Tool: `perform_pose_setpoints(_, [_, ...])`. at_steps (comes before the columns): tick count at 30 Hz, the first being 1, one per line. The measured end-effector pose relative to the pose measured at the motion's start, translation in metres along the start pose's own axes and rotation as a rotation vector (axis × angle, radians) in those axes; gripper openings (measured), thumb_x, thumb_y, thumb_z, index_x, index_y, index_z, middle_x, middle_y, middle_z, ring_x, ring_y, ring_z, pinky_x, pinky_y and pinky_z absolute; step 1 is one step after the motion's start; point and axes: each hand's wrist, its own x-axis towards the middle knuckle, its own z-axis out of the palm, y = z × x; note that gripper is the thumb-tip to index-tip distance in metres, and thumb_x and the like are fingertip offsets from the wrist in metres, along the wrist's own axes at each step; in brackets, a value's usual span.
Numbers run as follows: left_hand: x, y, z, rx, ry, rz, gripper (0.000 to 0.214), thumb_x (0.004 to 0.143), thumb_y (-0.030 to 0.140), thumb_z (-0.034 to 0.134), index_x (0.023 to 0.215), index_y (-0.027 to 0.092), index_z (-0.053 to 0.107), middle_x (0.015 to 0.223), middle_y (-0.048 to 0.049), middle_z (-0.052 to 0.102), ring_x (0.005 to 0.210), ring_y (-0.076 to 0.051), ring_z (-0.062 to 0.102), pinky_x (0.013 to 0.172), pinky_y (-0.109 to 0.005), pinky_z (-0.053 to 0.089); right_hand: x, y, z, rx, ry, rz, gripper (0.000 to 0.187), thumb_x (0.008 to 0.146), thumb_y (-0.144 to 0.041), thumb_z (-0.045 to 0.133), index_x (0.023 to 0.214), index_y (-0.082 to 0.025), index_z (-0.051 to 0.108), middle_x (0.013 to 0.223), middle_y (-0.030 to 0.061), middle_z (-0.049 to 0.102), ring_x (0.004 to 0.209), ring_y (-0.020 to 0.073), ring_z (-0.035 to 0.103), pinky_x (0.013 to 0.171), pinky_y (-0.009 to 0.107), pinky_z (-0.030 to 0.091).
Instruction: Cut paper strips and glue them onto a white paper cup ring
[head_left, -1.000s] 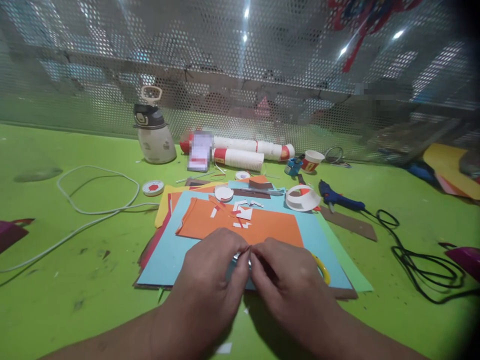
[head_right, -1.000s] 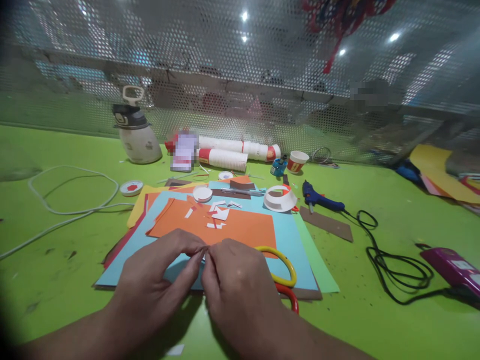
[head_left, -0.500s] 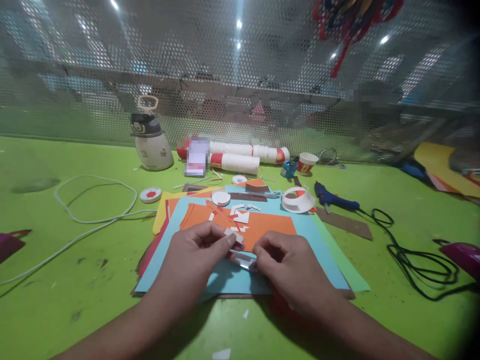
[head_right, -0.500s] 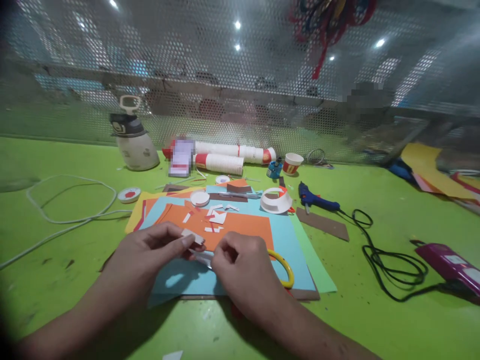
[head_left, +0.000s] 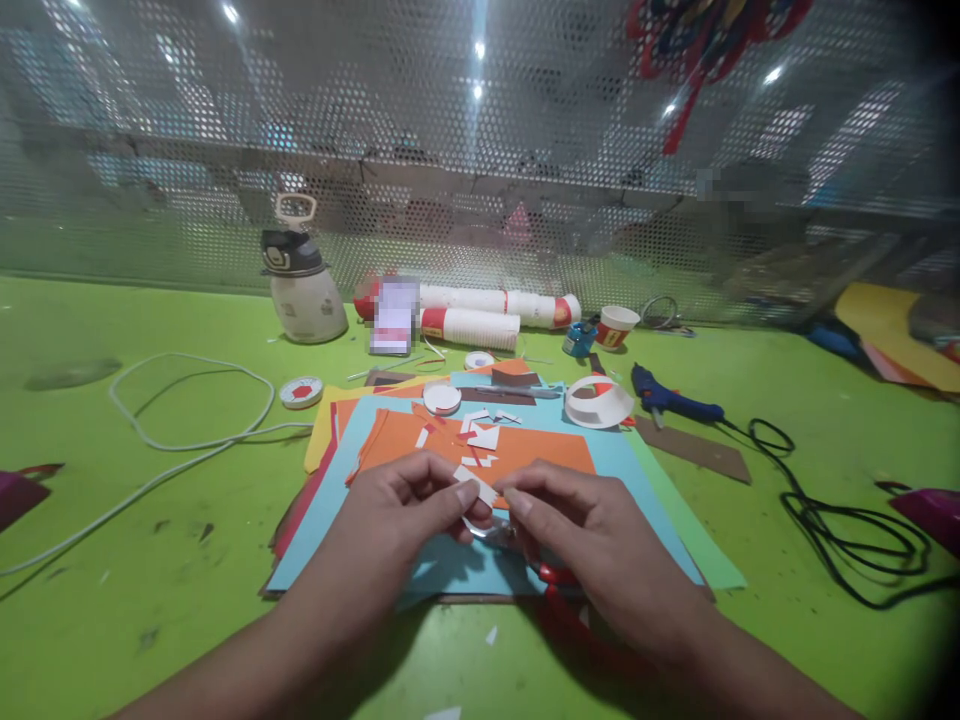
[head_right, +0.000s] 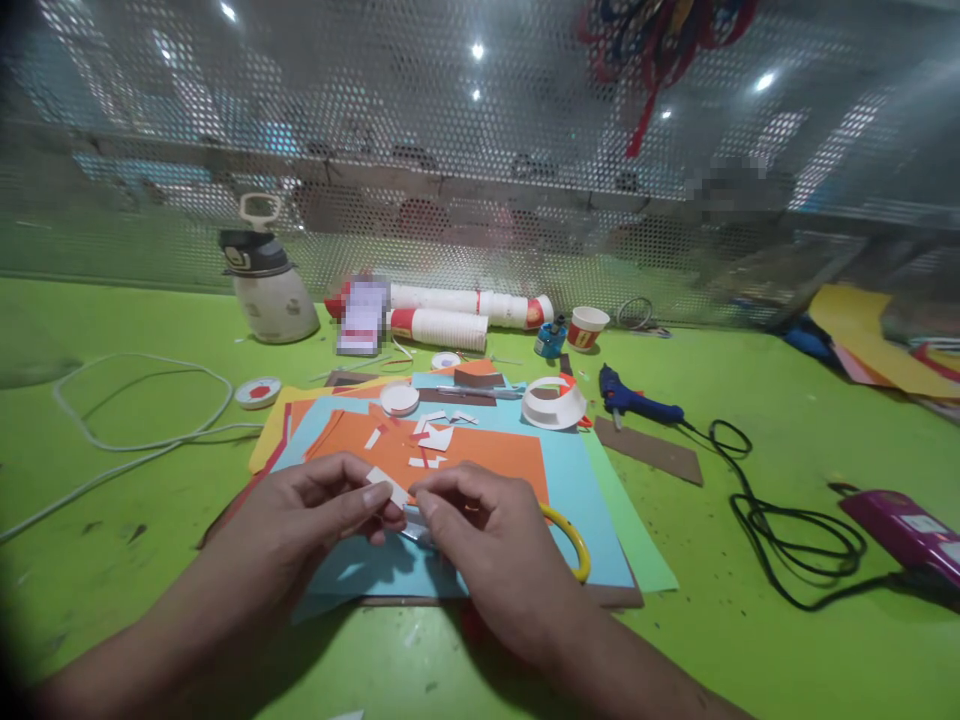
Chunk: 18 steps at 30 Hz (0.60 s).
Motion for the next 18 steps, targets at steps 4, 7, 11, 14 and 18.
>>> perform_pose_setpoints(4, [-0.0017, 0.0005, 0.0007, 0.010, -0.042, 0.003, 0.014, 0.077, 0.028, 0.068, 0.069, 0.016, 0.064, 0.068, -0.0022, 0.068, 0.067, -0.015, 0.060, 0.067, -0.028, 0.045, -0.0016, -0.0015, 0.0029, 0.099, -0.029, 0.012, 0.014, 0.085, -0.026, 0.061, 0.080, -0.015, 0.069, 0.063, -0.0037, 0.057, 0.055, 0.0083, 0.044, 0.050, 0.021, 0.033])
perform_pose_setpoints(7, [-0.0020, 0.0004, 0.0013, 0.021, -0.055, 0.009, 0.013, 0.078, 0.025, 0.067, 0.069, 0.016, 0.062, 0.067, -0.0009, 0.066, 0.065, -0.014, 0.058, 0.067, -0.028, 0.044, -0.0021, -0.0018, 0.0047, 0.143, -0.036, 0.035, 0.013, 0.083, -0.021, 0.061, 0.073, -0.015, 0.067, 0.060, -0.0037, 0.057, 0.055, 0.0079, 0.045, 0.051, 0.021, 0.034])
perform_pose_setpoints(11, [-0.0018, 0.0004, 0.0018, -0.003, -0.061, 0.009, 0.015, 0.079, 0.025, 0.065, 0.069, 0.016, 0.061, 0.066, -0.0004, 0.065, 0.063, -0.013, 0.056, 0.065, -0.027, 0.044, -0.0014, -0.0010, 0.0049, 0.167, -0.053, 0.041, 0.012, 0.082, -0.020, 0.060, 0.074, -0.015, 0.067, 0.062, -0.0029, 0.059, 0.055, 0.0077, 0.046, 0.051, 0.021, 0.035])
perform_pose_setpoints(14, [-0.0026, 0.0018, 0.0023, -0.024, -0.047, 0.006, 0.014, 0.079, 0.024, 0.066, 0.070, 0.016, 0.060, 0.065, 0.0004, 0.065, 0.061, -0.012, 0.056, 0.063, -0.026, 0.043, -0.0006, -0.0002, 0.0039, 0.150, -0.055, 0.059, 0.012, 0.081, -0.021, 0.061, 0.073, -0.014, 0.066, 0.060, -0.0034, 0.057, 0.054, 0.0076, 0.045, 0.051, 0.021, 0.035])
perform_pose_setpoints(18, [-0.0035, 0.0041, 0.0030, -0.012, -0.044, 0.003, 0.016, 0.077, 0.024, 0.066, 0.066, 0.015, 0.059, 0.064, 0.0005, 0.064, 0.061, -0.012, 0.056, 0.062, -0.026, 0.043, 0.0003, 0.0012, 0.0031, 0.175, -0.065, 0.079, 0.013, 0.081, -0.025, 0.062, 0.078, -0.015, 0.069, 0.062, -0.0026, 0.058, 0.054, 0.0081, 0.047, 0.051, 0.022, 0.035])
